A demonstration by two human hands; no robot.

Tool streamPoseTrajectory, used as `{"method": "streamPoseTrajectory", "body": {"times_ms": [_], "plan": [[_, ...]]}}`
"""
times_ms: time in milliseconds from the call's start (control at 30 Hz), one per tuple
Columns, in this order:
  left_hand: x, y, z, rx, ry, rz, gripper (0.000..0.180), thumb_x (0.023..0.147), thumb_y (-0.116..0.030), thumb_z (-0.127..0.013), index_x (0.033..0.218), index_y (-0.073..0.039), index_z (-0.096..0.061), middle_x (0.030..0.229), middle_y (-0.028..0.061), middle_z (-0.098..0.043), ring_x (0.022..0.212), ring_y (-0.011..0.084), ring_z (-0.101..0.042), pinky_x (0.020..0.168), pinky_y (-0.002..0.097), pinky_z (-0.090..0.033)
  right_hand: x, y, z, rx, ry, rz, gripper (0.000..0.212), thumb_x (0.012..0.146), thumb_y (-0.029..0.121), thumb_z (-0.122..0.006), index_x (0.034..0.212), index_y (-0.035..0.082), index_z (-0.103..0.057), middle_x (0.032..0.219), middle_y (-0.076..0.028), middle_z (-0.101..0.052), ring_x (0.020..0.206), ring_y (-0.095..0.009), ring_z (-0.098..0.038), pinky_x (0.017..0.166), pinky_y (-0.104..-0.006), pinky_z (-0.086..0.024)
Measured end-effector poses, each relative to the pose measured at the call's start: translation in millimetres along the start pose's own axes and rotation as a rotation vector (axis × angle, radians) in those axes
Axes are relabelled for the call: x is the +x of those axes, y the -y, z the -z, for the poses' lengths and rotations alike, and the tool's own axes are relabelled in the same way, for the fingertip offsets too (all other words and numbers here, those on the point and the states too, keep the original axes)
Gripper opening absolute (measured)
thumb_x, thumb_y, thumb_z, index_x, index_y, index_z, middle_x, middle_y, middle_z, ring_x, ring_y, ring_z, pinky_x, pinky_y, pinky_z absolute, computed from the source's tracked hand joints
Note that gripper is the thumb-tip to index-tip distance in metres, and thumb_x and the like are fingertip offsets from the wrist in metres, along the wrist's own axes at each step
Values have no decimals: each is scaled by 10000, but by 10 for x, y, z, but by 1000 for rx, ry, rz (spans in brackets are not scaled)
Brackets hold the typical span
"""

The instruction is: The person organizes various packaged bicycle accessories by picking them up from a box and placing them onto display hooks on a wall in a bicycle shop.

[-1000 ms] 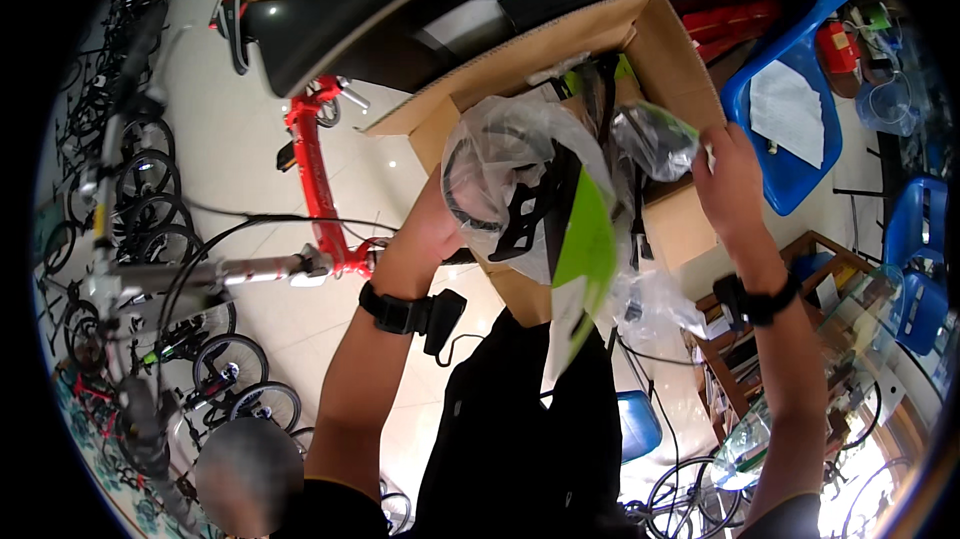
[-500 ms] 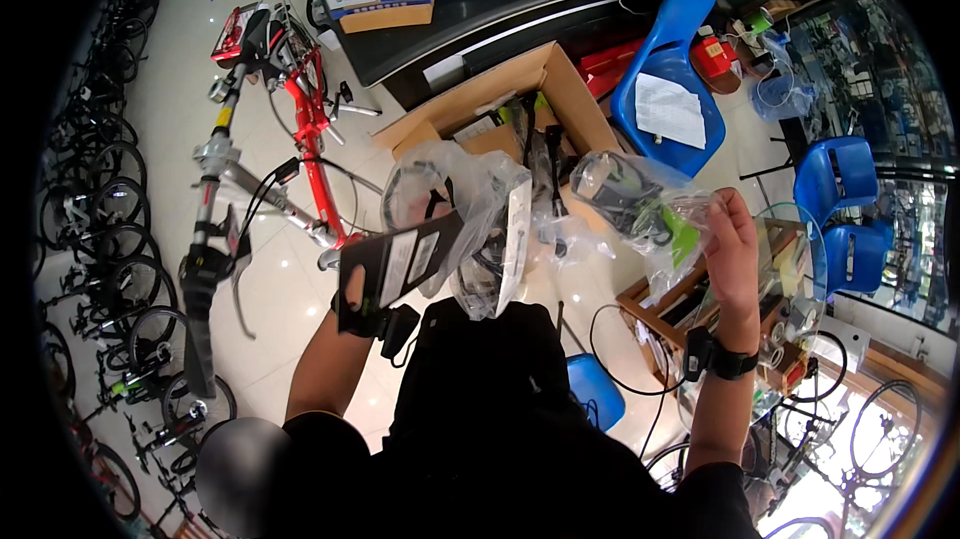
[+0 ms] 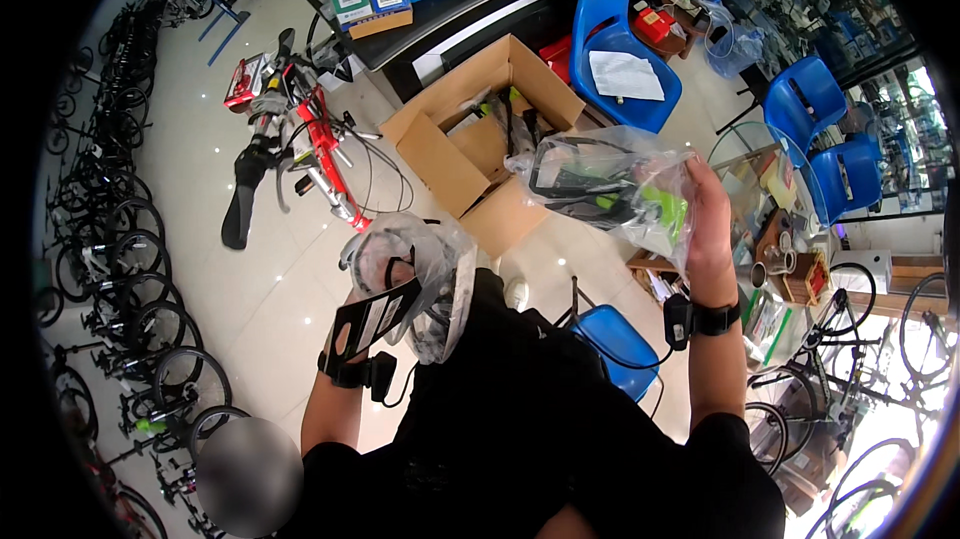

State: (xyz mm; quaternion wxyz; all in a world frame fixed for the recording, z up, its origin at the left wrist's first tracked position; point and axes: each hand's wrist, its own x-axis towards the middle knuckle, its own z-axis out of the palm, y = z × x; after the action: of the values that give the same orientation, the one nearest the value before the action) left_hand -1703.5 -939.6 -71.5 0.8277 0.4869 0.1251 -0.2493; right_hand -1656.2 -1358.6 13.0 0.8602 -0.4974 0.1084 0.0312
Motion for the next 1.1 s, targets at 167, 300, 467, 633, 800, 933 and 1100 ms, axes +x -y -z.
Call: {"method": "streamPoseTrajectory", "body": {"times_ms": [167,300,467,633,800,933,1100], "plan": [[-597,13,146,16,-15,-68,382,919,-212,-561,1254,-39,-498,1143,45,-567,1009,147,-571,875,294,-479,-183,-266,143,141,120,77,295,945,178,-433,1097,-42,-557,1071,-158,-637,954,-254,-627,875,-373,-503],[-1107,-40,155,50,-130,-153,409,943,-232,-523,1293,-24,-480,1207,72,-571,1068,169,-577,932,322,-479,-217,-556,11,231,199,76,341,940,189,-427,1092,-81,-571,1075,-190,-634,964,-292,-623,890,-396,-503],[-1765,-86,553,-228,-266,-252,366,957,-189,-468,1233,45,-523,1144,122,-616,989,183,-626,895,319,-507,-703,-822,-1229,62,475,-70,199,871,231,-559,882,49,-478,872,-107,-549,835,-213,-525,753,-290,-416],[-2510,58,1334,-134,-551,-412,304,923,-153,-484,1115,59,-585,990,104,-652,864,153,-634,804,277,-511,-1079,-1491,-2437,-277,919,-225,203,875,186,-561,794,86,-404,738,-46,-471,686,-142,-441,649,-255,-366],[-3238,123,2117,99,-956,-556,187,871,-107,-461,906,16,-597,735,17,-572,668,87,-508,616,270,-431,-1801,-2159,-3756,-722,1075,-51,159,879,162,-556,837,86,-423,730,19,-425,694,-73,-393,636,-208,-331],[-3785,-27,2619,330,-1274,-610,126,820,-98,-476,783,22,-486,619,76,-476,582,120,-435,536,301,-391,-2073,-2503,-4514,-578,1318,-212,285,849,184,-631,1036,20,-490,793,30,-500,695,-33,-457,603,-192,-346],[-4328,-425,2937,494,-1546,-616,91,789,-40,-498,797,48,-474,622,126,-463,558,176,-427,532,316,-400,-2375,-3012,-5371,-782,1294,-296,263,896,213,-617,1011,-24,-614,766,39,-563,682,-21,-498,598,-194,-382]]}}
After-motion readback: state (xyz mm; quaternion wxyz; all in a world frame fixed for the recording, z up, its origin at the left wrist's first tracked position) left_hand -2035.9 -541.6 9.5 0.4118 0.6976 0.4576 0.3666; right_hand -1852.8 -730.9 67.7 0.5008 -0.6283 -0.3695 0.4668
